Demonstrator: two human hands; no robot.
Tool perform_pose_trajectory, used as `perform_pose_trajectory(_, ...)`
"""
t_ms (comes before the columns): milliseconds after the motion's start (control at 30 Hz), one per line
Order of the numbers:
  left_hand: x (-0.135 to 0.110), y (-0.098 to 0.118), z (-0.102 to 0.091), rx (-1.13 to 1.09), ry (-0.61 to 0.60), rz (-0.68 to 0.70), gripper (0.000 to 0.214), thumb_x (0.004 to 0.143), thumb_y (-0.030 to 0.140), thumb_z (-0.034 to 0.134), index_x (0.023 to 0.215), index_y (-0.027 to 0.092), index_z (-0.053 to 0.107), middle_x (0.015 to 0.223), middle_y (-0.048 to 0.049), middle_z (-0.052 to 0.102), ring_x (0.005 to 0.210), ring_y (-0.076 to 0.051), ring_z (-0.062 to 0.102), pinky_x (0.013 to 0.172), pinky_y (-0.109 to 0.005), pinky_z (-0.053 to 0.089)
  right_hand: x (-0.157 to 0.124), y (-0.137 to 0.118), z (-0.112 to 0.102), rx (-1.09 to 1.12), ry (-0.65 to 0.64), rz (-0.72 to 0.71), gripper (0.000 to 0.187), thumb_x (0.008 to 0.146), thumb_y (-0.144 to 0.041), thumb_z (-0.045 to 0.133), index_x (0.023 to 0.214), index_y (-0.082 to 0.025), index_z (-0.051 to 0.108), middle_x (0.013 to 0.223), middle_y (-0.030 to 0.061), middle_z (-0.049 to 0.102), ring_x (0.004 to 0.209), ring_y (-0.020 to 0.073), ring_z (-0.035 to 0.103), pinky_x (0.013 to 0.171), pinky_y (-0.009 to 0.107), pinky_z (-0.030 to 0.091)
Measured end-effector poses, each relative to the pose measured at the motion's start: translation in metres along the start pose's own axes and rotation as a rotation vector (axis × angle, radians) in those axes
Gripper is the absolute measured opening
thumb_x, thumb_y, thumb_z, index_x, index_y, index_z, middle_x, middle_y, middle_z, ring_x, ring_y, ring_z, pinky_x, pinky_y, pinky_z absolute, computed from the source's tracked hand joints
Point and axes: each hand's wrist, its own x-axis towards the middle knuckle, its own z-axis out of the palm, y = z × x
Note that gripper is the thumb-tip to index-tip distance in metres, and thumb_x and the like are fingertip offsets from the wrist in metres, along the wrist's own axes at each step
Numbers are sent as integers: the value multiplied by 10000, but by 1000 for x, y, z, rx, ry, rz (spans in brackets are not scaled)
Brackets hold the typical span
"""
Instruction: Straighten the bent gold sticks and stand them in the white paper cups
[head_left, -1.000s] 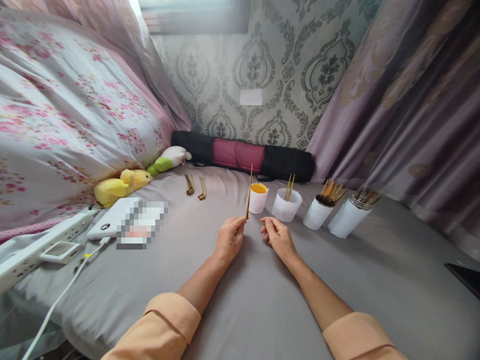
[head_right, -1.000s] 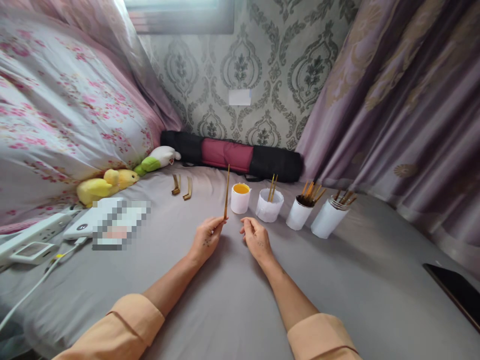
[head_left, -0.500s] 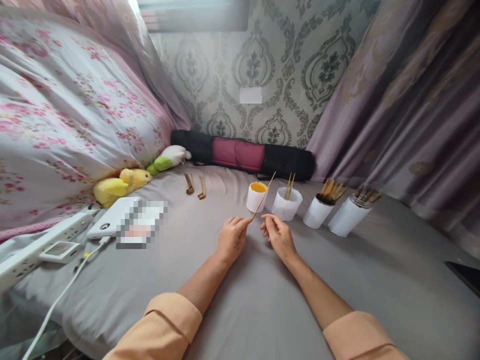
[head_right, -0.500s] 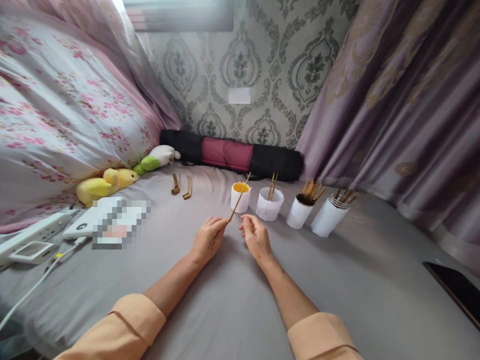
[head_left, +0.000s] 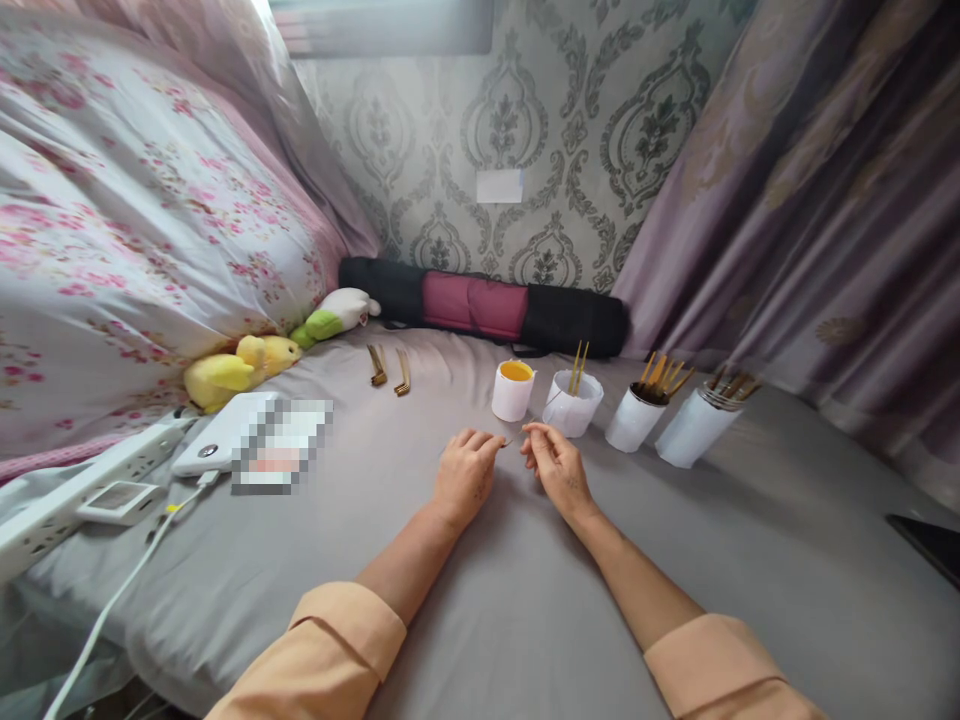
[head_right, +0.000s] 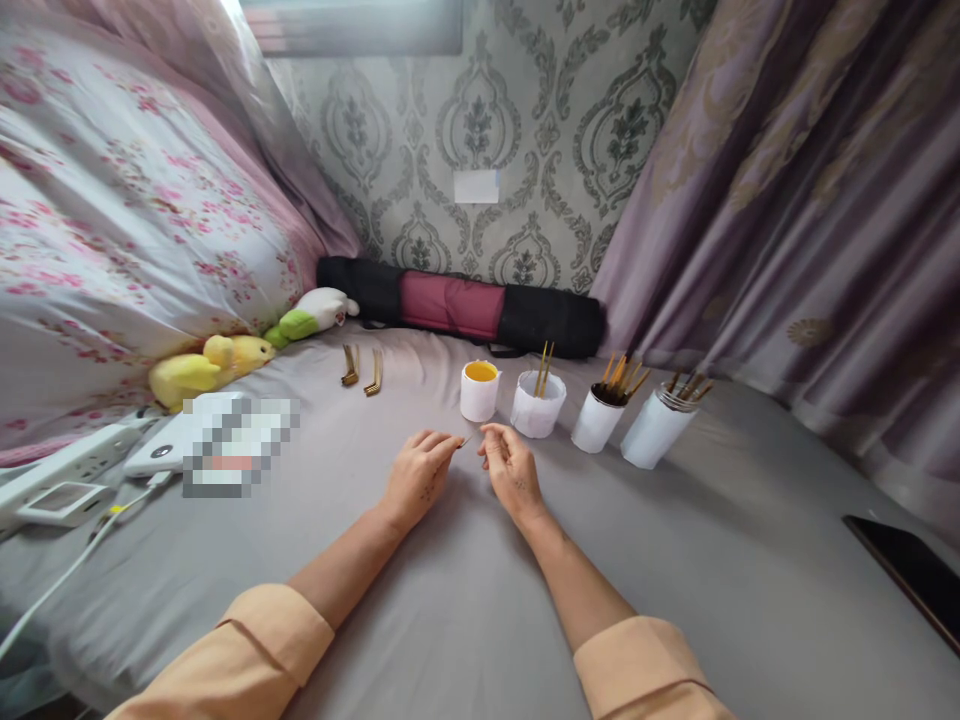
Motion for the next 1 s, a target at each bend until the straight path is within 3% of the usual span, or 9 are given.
perform_pose_trajectory(667, 0, 3, -3, 68, -75, 50, 288, 841, 141, 377, 1061, 204, 551, 940, -60, 591, 894, -199, 464, 772, -337, 372, 1, -1, 1, 22, 12, 32, 350, 769, -492, 486, 822, -157, 570, 578, 2, 530, 476, 98, 496, 418, 202, 417)
perform_pose_trajectory(1000, 0, -2, 2, 0, -36, 37, 288, 837, 119, 365, 1035, 190, 562, 925, -68, 597, 883, -186, 479, 801, -335, 387, 1, 1, 1, 18, -3, 65, 365, 779, -500, 472, 842, -151, 561, 594, 3, 530, 466, 94, 490, 415, 201, 411)
